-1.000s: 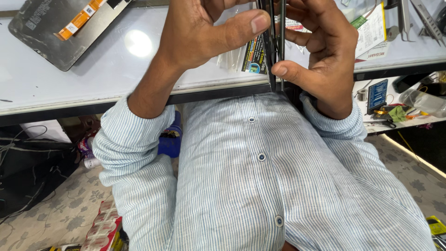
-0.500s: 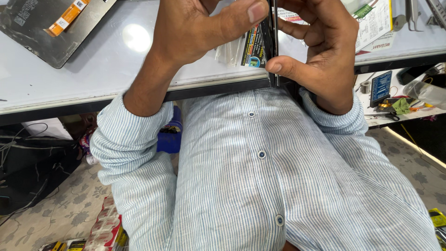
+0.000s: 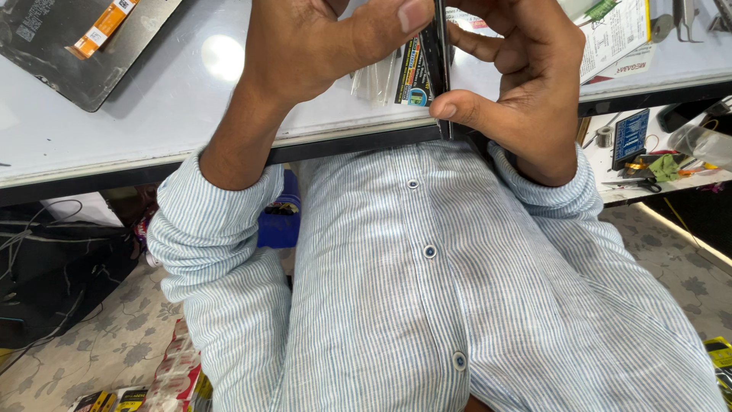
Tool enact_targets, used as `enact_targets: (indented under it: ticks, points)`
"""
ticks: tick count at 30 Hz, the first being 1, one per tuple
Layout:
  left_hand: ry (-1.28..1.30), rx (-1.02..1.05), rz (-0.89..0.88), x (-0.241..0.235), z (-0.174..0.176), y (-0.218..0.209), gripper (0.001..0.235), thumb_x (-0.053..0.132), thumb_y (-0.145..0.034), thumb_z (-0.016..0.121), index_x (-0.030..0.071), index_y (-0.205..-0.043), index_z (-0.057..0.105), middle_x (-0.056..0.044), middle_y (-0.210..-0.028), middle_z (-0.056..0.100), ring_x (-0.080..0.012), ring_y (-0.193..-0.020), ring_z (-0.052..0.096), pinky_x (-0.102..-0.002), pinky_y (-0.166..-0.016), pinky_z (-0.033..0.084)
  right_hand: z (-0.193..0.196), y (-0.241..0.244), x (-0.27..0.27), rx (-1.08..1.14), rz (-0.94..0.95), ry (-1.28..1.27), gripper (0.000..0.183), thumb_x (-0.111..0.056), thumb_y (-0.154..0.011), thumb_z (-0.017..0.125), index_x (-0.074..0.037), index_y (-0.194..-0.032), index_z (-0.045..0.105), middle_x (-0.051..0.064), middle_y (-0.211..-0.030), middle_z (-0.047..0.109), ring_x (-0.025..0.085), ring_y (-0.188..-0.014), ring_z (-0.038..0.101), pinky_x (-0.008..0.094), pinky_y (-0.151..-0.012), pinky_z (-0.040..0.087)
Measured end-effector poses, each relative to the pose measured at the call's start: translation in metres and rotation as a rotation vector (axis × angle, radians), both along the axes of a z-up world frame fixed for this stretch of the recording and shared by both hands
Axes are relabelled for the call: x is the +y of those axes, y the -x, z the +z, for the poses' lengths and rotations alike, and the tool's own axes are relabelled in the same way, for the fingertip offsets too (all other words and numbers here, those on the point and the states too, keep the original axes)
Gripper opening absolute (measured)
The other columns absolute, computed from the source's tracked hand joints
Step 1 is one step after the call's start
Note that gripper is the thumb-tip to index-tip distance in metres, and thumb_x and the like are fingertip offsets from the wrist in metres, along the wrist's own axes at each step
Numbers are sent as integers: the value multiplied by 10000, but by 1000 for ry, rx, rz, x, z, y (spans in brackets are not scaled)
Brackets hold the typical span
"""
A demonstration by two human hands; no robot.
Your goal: The person applies adhesive to the edges of a smartphone frame, then places a new screen assembly into the frame and presses it into place. The person then handles a small white strip and places it on the screen assembly.
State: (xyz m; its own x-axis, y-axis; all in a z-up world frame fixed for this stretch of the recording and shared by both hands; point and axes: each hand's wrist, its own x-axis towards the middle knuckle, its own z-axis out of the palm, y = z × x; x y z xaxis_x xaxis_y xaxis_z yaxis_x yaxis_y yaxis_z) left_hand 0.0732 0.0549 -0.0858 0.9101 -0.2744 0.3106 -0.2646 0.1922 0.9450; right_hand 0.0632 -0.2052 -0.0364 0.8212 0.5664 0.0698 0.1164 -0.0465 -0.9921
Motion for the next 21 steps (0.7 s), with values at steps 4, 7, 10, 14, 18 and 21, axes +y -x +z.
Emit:
enact_targets:
  ticks: [4,7,10,14,18,21]
  points:
    - [4,-1,-11,1,0,0,305,274,-1139,726,48,-939,682,-17,-745,645,-69,-651,645,-206,-553,511,0,2,0,28,-3,-10,781,-195,-944,908,-31,-1533,422,122,-1527,551,235,-1460,484,406,-1195,485]
    - [7,-8,-15,0,0,-2,286,279,-1131,717,50,-962,687,-22,-787,663,-72,-670,660,-206,-567,525,-1,2,1,28,-4,-19,791,-195,-944,913,-35,-1540,418,117,-1533,550,230,-1464,481,406,-1211,494]
    - [12,-31,-32,2,0,-1,261,275,-1123,671,50,-994,692,-33,-832,706,-79,-736,703,-201,-617,570,-3,2,1,27,-3,-20,790,-193,-944,913,-37,-1540,417,113,-1535,549,224,-1464,479,404,-1221,505]
    - [5,-3,-2,1,-1,1,291,295,-1131,707,51,-974,690,-28,-808,700,-80,-717,701,-200,-601,569,-3,3,0,34,-7,-10,784,-194,-946,912,-42,-1538,421,104,-1536,549,211,-1464,480,392,-1197,475]
    - [8,-1,2,1,-3,1,285,300,-1131,712,53,-992,690,-26,-801,689,-79,-713,698,-201,-598,572,-3,4,0,40,-14,-8,787,-195,-942,917,-44,-1538,425,93,-1537,553,200,-1463,484,379,-1194,471]
    - [0,1,11,1,-4,1,313,316,-1133,735,58,-963,687,-20,-782,667,-74,-681,687,-202,-572,561,-1,6,0,57,-25,1,774,-190,-946,920,-39,-1531,435,95,-1532,557,196,-1458,487,373,-1209,478]
